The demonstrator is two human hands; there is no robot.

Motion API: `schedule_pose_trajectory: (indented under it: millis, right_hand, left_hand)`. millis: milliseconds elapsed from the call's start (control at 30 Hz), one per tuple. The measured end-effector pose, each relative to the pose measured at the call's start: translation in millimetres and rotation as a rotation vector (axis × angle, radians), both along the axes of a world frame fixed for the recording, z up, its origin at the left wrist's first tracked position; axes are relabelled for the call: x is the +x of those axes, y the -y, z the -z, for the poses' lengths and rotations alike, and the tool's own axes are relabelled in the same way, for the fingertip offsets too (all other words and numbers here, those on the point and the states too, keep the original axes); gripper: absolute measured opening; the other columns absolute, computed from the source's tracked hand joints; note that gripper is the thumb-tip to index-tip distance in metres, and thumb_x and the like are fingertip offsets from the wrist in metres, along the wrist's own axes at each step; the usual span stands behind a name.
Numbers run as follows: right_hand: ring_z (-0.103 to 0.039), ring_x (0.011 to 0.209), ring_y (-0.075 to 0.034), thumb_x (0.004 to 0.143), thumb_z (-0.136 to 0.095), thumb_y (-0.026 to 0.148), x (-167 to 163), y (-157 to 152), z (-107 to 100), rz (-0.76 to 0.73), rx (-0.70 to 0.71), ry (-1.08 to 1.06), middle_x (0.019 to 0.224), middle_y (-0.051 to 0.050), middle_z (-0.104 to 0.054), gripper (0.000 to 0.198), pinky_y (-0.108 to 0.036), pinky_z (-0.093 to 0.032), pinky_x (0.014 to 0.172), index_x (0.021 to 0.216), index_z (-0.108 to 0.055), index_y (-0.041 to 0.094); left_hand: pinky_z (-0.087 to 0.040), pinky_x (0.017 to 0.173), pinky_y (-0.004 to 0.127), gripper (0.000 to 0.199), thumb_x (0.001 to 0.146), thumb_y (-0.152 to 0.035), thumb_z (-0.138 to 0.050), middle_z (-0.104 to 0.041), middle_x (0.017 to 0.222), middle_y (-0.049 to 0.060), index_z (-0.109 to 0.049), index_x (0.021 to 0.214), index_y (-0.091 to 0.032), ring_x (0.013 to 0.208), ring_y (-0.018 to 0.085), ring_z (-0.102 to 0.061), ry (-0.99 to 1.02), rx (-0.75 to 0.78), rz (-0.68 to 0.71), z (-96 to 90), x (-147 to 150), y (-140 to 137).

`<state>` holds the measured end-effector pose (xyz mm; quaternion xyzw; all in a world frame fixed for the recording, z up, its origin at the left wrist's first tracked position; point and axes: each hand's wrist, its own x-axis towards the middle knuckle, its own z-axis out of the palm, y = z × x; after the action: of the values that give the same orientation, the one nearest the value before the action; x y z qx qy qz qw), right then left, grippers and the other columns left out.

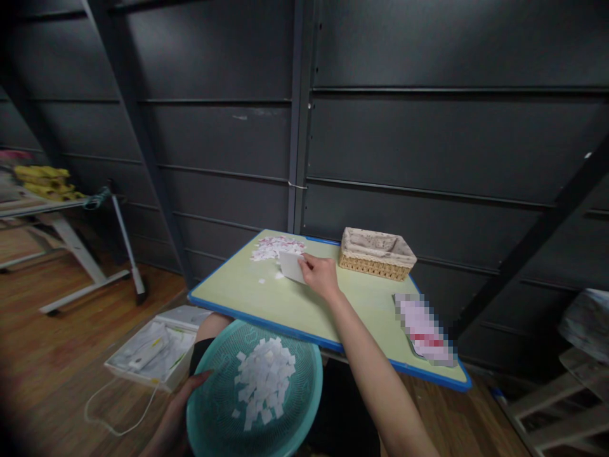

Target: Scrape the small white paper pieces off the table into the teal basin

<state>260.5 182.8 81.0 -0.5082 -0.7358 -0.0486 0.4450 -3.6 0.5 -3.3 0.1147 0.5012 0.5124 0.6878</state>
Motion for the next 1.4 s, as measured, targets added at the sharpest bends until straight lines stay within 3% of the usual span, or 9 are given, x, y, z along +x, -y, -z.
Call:
schedule_pose_trajectory:
  millis: [233,700,1000,1233,1400]
  right_hand:
    - [-0.056,0.05,-0.015,0.089,-0.048,0.042,-1,1,-1,-0.018,0.046,-0.029,0.059,-0.004,-0.067,0.04,-0.024,-0.032,0.053,0.068,-0.071,0.017]
    - [-0.05,0.049,-0.014,0.087,-0.049,0.045,-10,2,4,-0.139,-0.023,-0.13,0.054,-0.002,-0.06,0.042,-0.025,-0.032,0.052,0.066,-0.071,0.016]
    - [-0.048,0.051,-0.014,0.083,-0.054,0.045,-10,0,7,-0.196,-0.088,-0.229,0.056,-0.002,-0.06,0.039,-0.024,-0.033,0.051,0.068,-0.072,0.015]
    - [-0.051,0.051,-0.015,0.085,-0.051,0.044,-10,1,3,-0.12,-0.063,-0.17,0.055,-0.002,-0.061,0.039,-0.025,-0.032,0.051,0.068,-0.072,0.016]
    - [-0.051,0.05,-0.014,0.087,-0.049,0.043,-11,3,4,-0.09,-0.014,-0.125,0.055,-0.002,-0.062,0.04,-0.025,-0.033,0.052,0.068,-0.072,0.016]
  left_hand:
    - [-0.058,0.055,0.032,0.01,0.068,-0.022,-0.075,-0.074,0.055,0.002,-0.066,0.066,-0.017,0.052,0.022,-0.069,-0.002,0.048,-0.024,0.5,0,0]
    - [-0.06,0.074,0.041,0.011,0.07,-0.026,-0.073,-0.077,0.06,0.006,-0.068,0.069,-0.016,0.058,0.028,-0.072,0.047,0.013,0.07,4.4,-2,0]
    - [-0.058,0.078,0.041,0.012,0.069,-0.026,-0.074,-0.076,0.06,0.009,-0.071,0.067,-0.014,0.072,0.032,-0.074,0.018,0.018,0.036,4.0,-2,0]
    - [-0.057,0.082,0.046,0.011,0.067,-0.026,-0.074,-0.077,0.063,0.008,-0.071,0.071,-0.016,0.082,0.036,-0.074,0.012,-0.012,0.041,-3.6,1,2]
    - [-0.058,0.081,0.043,0.016,0.065,-0.023,-0.075,-0.077,0.064,0.01,-0.069,0.077,-0.014,0.08,0.035,-0.074,0.028,-0.05,0.023,3.7,-3,-2]
